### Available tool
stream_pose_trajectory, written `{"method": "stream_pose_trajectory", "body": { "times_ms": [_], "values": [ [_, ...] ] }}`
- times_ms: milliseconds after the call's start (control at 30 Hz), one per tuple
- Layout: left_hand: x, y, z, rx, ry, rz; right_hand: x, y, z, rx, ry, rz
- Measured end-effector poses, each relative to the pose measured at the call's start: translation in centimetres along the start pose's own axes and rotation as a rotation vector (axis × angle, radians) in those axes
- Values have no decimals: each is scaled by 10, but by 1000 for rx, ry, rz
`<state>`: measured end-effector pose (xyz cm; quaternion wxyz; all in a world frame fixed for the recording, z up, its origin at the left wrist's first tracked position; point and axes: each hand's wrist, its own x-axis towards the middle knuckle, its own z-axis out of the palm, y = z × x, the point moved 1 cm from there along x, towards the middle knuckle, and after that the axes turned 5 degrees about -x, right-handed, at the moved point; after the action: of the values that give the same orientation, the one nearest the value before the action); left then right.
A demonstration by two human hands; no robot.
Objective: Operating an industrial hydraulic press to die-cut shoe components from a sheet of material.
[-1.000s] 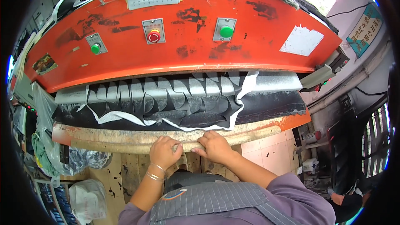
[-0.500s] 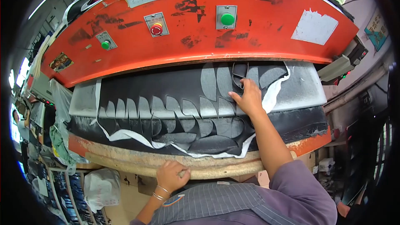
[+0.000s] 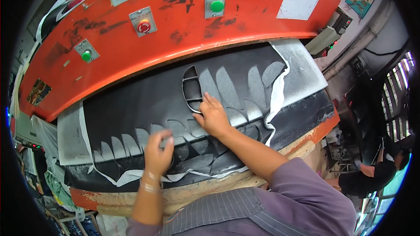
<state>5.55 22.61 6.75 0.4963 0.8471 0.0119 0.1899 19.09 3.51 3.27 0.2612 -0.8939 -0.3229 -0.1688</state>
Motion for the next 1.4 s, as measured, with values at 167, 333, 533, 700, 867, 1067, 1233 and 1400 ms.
{"method": "stream_pose_trajectory", "body": {
  "times_ms": [167, 333, 533, 700, 867, 1067, 1233, 1400],
  "values": [
    [79, -49, 14, -94, -136, -96, -3, -6, 20, -19, 19, 54],
    [84, -65, 53, 197, -267, 76, -2, -2, 18, 4, -3, 5],
    [83, -58, 48, 269, -337, 100, -7, 2, 12, -20, 80, -100],
    [85, -52, 48, 276, -337, 110, -6, 2, 14, -67, 111, -133],
    [85, -52, 46, 284, -292, 124, -1, -1, 15, -58, 148, -119],
    [65, -81, 17, -56, -44, 12, -11, -13, -8, -62, 40, -29],
    [61, -74, -98, -31, 546, -2, 27, -4, -69, 207, 371, 98],
    [81, 7, -167, 307, 782, 358, 103, -13, -136, 339, 700, 86]
  ]
}}
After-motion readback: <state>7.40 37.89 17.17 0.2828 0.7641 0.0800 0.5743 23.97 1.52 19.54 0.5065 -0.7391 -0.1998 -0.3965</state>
